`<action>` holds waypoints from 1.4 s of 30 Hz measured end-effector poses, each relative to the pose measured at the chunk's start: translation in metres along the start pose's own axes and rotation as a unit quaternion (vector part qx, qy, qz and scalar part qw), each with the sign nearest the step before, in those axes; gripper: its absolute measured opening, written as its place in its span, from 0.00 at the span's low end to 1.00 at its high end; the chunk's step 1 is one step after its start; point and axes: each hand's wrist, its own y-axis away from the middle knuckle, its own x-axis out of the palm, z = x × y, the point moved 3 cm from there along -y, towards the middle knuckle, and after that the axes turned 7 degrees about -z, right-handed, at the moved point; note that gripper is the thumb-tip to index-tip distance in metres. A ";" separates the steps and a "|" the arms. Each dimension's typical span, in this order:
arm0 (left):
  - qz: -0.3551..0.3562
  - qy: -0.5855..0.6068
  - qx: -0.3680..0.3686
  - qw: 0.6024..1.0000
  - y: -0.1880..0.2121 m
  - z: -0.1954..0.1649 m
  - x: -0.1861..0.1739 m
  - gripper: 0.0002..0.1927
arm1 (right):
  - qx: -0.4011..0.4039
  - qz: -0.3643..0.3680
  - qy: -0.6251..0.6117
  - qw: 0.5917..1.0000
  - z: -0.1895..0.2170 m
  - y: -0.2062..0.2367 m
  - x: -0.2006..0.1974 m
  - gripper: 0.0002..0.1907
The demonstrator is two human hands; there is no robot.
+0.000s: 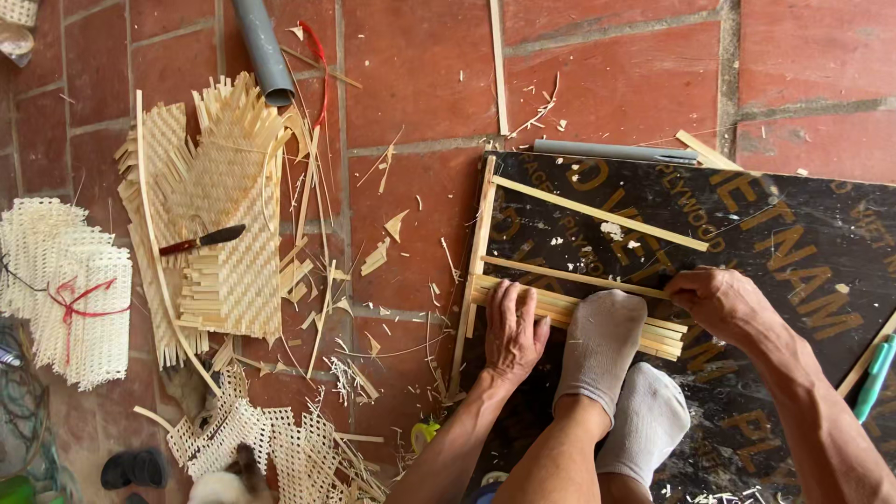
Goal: The person sits on the floor and weaves thin bamboo strips into a mat on a plywood board, holding the work with one foot while interlacing strips by hand and pulling strips from a bundle beside them. They use a teal pen-like tool to help pack and align the strips as the woven area grows.
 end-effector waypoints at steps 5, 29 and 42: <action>0.015 0.009 -0.005 1.000 0.007 0.003 0.005 0.32 | -0.005 0.038 0.044 0.998 0.005 0.000 0.006 0.11; 0.071 -0.077 -0.019 0.994 0.027 -0.015 0.002 0.34 | -0.002 -0.331 -0.174 0.928 -0.027 0.121 -0.015 0.04; 0.073 -0.092 -0.059 0.991 0.021 -0.026 0.003 0.39 | 0.325 -0.335 0.247 0.849 -0.249 0.242 -0.087 0.19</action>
